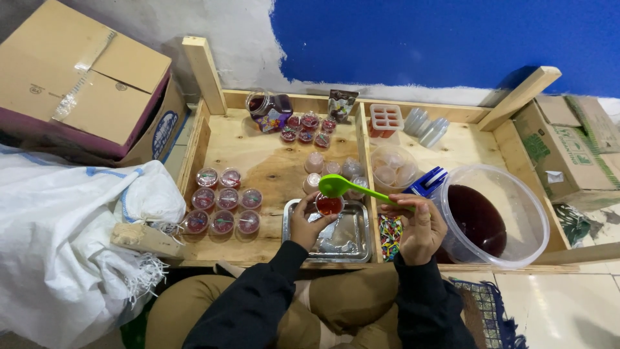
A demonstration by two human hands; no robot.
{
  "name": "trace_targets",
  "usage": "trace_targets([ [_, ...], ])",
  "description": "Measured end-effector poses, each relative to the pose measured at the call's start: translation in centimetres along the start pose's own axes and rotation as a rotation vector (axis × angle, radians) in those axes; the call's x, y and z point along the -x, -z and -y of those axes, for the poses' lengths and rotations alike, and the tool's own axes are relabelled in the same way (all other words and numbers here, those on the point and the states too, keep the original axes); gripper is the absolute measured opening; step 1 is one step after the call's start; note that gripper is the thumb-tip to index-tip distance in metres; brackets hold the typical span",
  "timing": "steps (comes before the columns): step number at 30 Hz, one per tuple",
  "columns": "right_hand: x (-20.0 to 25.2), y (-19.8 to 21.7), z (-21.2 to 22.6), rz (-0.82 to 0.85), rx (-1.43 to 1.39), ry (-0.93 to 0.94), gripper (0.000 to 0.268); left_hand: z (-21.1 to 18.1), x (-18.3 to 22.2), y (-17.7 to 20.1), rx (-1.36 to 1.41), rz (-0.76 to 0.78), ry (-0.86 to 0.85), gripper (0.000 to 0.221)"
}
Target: The person fills small plastic containers with a dark liquid using a green scoop, then places lids on the containers and presses them down to seal them.
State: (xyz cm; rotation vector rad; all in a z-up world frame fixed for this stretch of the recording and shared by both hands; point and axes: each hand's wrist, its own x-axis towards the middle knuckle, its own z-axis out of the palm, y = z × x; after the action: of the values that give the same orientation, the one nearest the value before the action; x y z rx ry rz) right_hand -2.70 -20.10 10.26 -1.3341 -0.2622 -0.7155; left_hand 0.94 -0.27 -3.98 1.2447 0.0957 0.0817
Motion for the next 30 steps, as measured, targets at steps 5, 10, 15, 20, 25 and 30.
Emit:
trace_targets([
  [5,-0.5,-0.3,-1.5,-0.221,0.014,-0.044,0.046,0.7,-0.2,0.0,0.007,-0.014,-0.009,0.083],
  [10,-1.6,2.3,-5.4,-0.345,0.070,-0.083,0.047,1.9,-0.7,0.3,0.014,-0.046,-0.006,0.082],
  [15,-1.9,3.7,-8.0,-0.157,0.219,-0.488,0.050,2.9,-1.1,0.8,-0.011,-0.048,0.021,0.084],
  [20,0.7,5.2,-16.3,0.011,0.238,-0.813,0.045,2.9,-1.4,0.6,-0.017,-0.069,0.044,0.083],
  [25,1.4,5.9,-19.7,0.227,0.330,-1.045,0.028,2.7,-1.5,0.7,-0.110,-0.091,0.089,0.081],
  [30,1.2,6.6,-20.5,0.834,1.194,-0.876,0.038,3.6,-1.8,1.0,-0.063,-0.077,0.185,0.085],
])
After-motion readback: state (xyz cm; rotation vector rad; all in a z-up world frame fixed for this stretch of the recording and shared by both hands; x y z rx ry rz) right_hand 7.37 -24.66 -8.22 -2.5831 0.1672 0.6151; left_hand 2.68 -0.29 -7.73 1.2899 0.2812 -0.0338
